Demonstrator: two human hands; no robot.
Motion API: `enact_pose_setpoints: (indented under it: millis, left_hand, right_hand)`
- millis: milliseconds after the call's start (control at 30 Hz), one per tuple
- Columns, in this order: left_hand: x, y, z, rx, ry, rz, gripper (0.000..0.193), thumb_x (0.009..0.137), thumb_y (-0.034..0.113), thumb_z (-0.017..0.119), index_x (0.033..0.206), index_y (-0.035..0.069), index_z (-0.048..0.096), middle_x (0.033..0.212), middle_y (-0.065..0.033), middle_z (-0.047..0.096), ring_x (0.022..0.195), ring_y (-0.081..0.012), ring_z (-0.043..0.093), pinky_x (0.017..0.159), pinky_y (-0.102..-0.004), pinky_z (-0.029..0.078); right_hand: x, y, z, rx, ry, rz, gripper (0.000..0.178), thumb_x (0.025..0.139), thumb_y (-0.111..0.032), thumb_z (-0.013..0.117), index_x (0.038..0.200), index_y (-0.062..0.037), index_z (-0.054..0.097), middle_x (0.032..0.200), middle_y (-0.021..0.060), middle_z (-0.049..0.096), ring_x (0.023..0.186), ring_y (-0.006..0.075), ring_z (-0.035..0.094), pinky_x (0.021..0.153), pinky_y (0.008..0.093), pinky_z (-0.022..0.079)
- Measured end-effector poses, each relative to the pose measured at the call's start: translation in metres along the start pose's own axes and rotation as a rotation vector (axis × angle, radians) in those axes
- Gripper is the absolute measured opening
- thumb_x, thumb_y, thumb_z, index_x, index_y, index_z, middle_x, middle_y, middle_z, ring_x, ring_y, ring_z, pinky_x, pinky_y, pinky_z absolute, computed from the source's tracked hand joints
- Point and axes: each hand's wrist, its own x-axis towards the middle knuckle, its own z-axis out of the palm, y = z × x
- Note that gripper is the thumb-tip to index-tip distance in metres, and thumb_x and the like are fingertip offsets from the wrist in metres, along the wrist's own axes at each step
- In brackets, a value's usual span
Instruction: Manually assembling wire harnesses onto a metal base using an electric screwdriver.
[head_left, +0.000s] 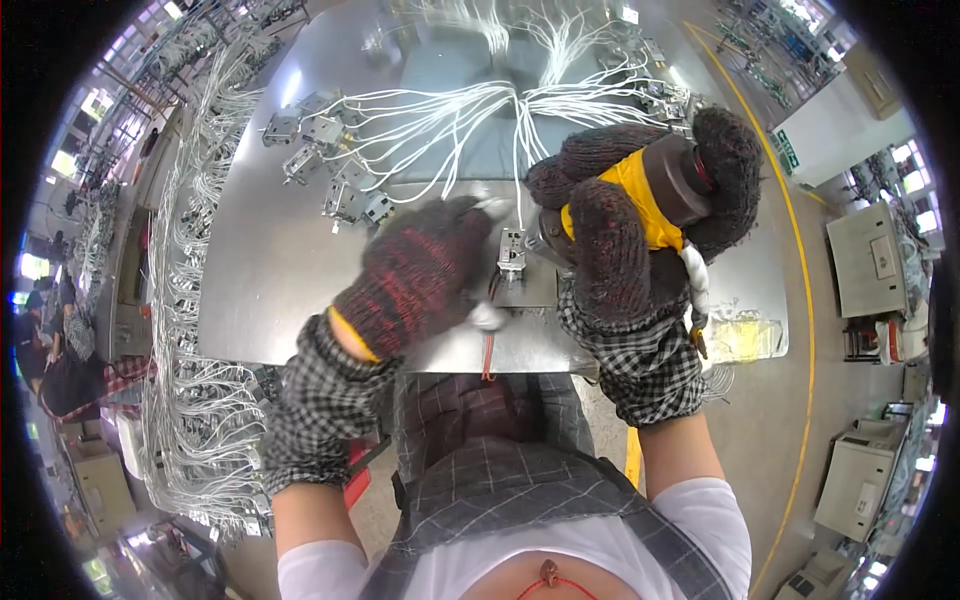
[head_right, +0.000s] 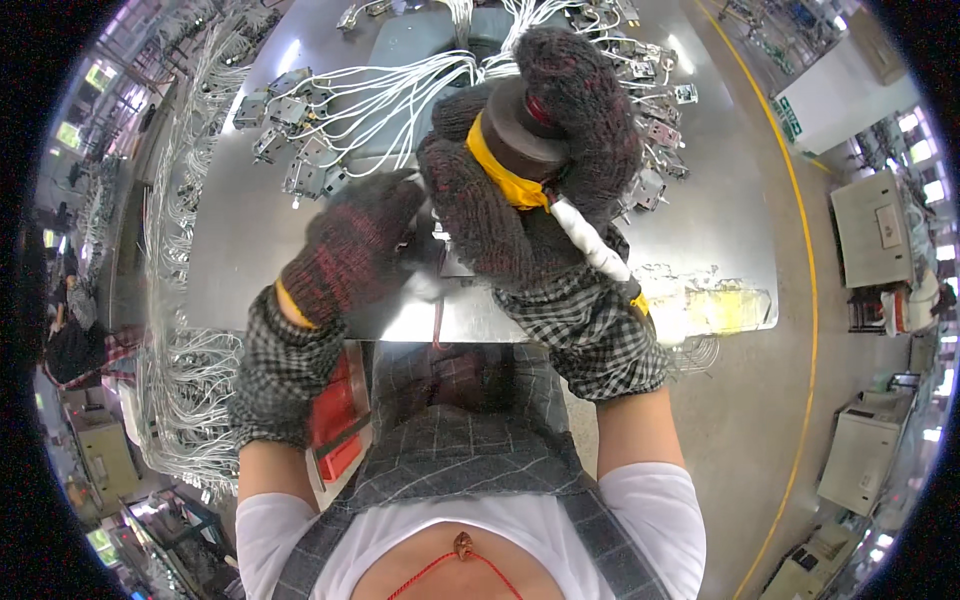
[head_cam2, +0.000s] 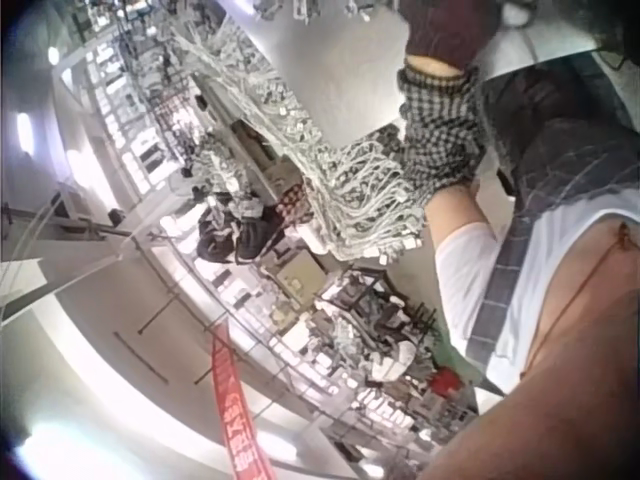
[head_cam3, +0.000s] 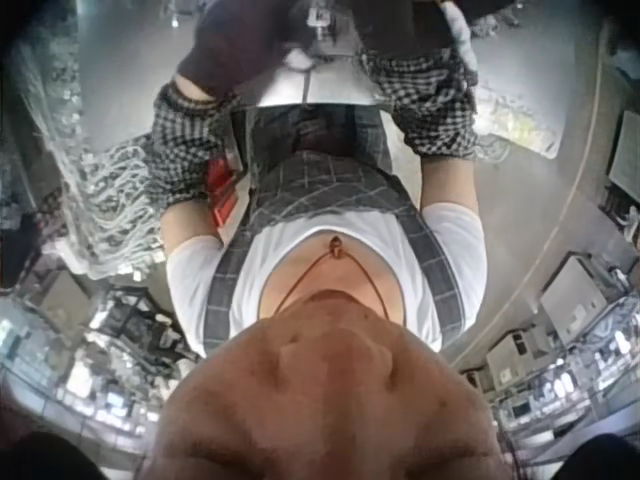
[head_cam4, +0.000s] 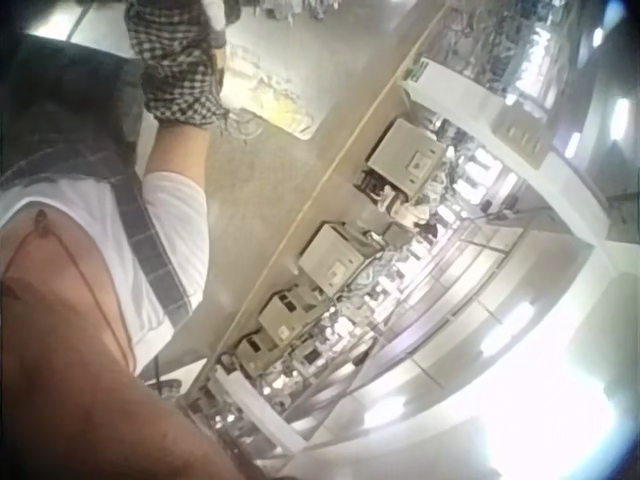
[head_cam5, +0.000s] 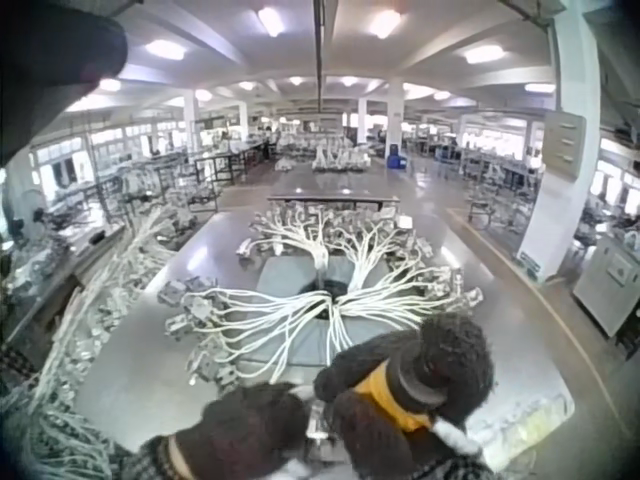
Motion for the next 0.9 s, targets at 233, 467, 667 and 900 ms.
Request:
enact_pose_setpoints:
  millis: [233,467,667,900]
  left_hand:
    - [-0.001,-0.019,0.006,0.271,-0.356,0.094,0.039,0.081,0.025,0.078,0.117,0.013,0.070,0.114,-0.0101,0.074,0.107,-0.0306,0.070,0.088,-0.0448,0.058]
    - [-0.014,-0.020,-0.014,-0.605,-0.092,-0.184,0.062,0.082,0.033,0.083,0.137,0.008,0.067,0.111,-0.0148,0.072,0.103,-0.0298,0.072,0.089,-0.0424,0.058]
    - [0.012,0.015,0.026,-0.780,0.250,0.027,0.060,0.087,0.026,0.085,0.141,0.011,0.064,0.124,-0.0134,0.067,0.109,-0.0276,0.070,0.091,-0.0384,0.058]
    - [0.002,0.000,0.015,-0.768,-0.045,-0.261,0.060,0.084,0.033,0.086,0.131,0.001,0.067,0.111,-0.0172,0.074,0.102,-0.0310,0.075,0.088,-0.0424,0.058]
  right_hand:
    - [0.006,0.000,-0.006,-0.203,-0.053,-0.071,0.076,0.086,-0.008,0.088,0.150,-0.0089,0.046,0.124,0.0135,0.069,0.108,0.0230,0.073,0.096,0.0417,0.063]
    - [0.015,0.003,-0.005,-0.175,-0.085,-0.168,0.083,0.094,-0.008,0.079,0.160,-0.0216,0.032,0.113,0.0167,0.070,0.092,0.0279,0.074,0.080,0.0492,0.069]
    - [0.033,-0.005,-0.007,0.114,0.238,-0.137,0.082,0.095,-0.009,0.077,0.160,-0.0215,0.030,0.105,0.0163,0.070,0.084,0.0272,0.073,0.074,0.0477,0.068]
    - [0.017,-0.006,-0.001,0.285,0.269,0.048,0.080,0.096,-0.012,0.075,0.160,-0.0213,0.028,0.097,0.0159,0.070,0.074,0.0265,0.072,0.067,0.0460,0.067]
